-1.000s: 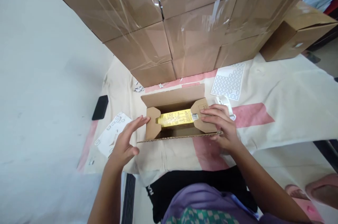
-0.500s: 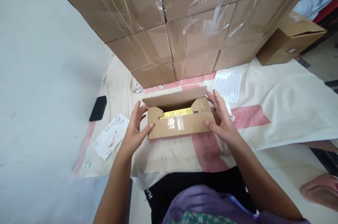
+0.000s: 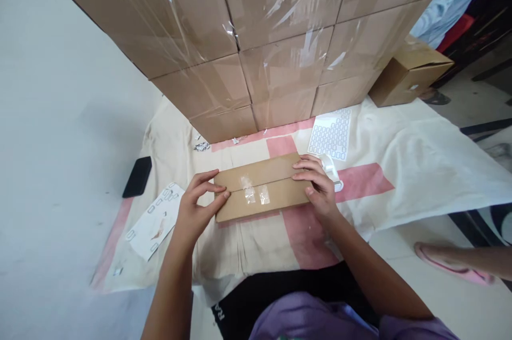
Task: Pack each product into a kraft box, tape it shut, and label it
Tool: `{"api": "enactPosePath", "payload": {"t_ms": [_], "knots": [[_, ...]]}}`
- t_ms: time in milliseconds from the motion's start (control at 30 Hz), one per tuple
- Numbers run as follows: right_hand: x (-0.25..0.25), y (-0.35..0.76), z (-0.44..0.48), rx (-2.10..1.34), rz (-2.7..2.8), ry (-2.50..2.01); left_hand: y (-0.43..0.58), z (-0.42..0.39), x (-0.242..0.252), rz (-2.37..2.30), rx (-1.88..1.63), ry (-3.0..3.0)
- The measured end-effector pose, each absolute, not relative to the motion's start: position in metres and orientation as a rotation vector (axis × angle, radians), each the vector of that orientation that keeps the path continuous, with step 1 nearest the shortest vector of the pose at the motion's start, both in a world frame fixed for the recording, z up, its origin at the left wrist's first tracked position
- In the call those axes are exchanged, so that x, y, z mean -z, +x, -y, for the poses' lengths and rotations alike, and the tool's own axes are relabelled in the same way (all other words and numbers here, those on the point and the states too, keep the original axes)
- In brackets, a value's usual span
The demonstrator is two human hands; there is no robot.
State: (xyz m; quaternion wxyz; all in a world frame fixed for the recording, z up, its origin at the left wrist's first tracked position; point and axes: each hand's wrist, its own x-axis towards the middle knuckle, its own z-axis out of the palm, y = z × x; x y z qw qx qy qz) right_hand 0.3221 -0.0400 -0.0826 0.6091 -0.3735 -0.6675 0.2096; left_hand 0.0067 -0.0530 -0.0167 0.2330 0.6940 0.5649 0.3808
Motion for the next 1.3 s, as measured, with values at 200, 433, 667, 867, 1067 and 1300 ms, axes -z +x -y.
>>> {"api": "enactPosePath", "payload": {"t_ms": [200, 433, 667, 867, 1067, 1300], "knots": [[0.079, 0.319, 0.045, -0.452, 1.531, -0.868, 0.017, 0.048, 0.02, -1.546, -1.017, 1.717], [0.07, 0.32, 0.046, -0.392, 1.579, -0.838, 0.024, 0.047, 0.032, -1.465, -1.068, 1.483], [0.071, 0.317, 0.043, -0.317, 1.56, -0.854, 0.03, 0.044, 0.043, -1.435, -1.18, 1.331], [0.074, 0.314, 0.044, -0.245, 1.485, -0.787, 0.036, 0.058, 0.015, -1.625, -1.009, 1.87], [0.079, 0.314, 0.048, -0.272, 1.469, -0.827, 0.115, 0.106, 0.003, -1.558, -0.596, 2.764], [0.082, 0.363, 0.07, -0.361, 1.427, -1.124, 0.14, 0.098, 0.027, -1.738, -0.77, 2.822]]}}
